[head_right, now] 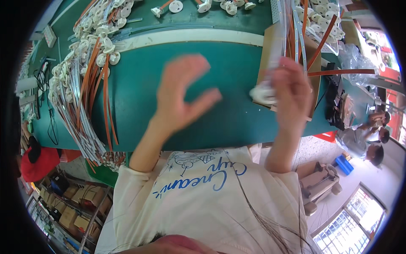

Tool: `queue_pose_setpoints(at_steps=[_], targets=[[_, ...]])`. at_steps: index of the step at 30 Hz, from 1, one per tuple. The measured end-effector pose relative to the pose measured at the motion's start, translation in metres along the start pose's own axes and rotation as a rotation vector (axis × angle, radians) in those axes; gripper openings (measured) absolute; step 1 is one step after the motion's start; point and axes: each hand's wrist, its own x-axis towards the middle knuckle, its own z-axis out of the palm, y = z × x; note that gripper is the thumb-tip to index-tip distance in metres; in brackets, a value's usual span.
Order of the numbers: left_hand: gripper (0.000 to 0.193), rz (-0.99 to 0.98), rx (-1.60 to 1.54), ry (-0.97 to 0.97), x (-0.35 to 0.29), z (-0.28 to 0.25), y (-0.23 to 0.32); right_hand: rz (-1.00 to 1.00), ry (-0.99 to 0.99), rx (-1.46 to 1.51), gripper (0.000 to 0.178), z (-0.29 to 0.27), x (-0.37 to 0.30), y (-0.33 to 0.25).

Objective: The recorder is assembling electronic components by attaching small white wired parts to long metallic strips at a factory workbench.

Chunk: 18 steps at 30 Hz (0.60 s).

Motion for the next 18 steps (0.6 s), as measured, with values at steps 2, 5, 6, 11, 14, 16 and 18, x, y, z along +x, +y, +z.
queue_pose_setpoints(at_steps=[2,5,6,11,14,16,18], targets=[[0.049,-0.103,0.098,0.107,0.023,-0.004,-0.058,-0.068,0.207,-0.125,0.028,-0.031,0.005,-0.004],[0.045,-0.065,0.556,0.193,0.050,-0.014,-0.158,-0.108,0.295,-0.583,0.026,-0.079,0.001,-0.002],[0.043,-0.060,0.744,0.184,0.045,-0.023,-0.184,-0.050,0.210,-0.794,0.026,-0.080,0.000,0.012],[0.039,-0.267,0.492,-0.055,0.052,-0.033,-0.205,0.158,0.210,-0.845,0.031,-0.066,-0.011,0.013],[0.037,-0.290,0.231,0.087,0.059,-0.021,-0.130,0.028,0.256,-0.591,0.032,-0.064,-0.010,0.015],[0.037,-0.172,0.154,0.103,0.044,-0.003,-0.077,0.048,0.119,-0.438,0.034,-0.041,-0.008,0.006],[0.038,-0.040,0.077,0.045,0.023,0.014,-0.028,0.103,-0.079,-0.215,0.036,0.000,-0.003,-0.008]])
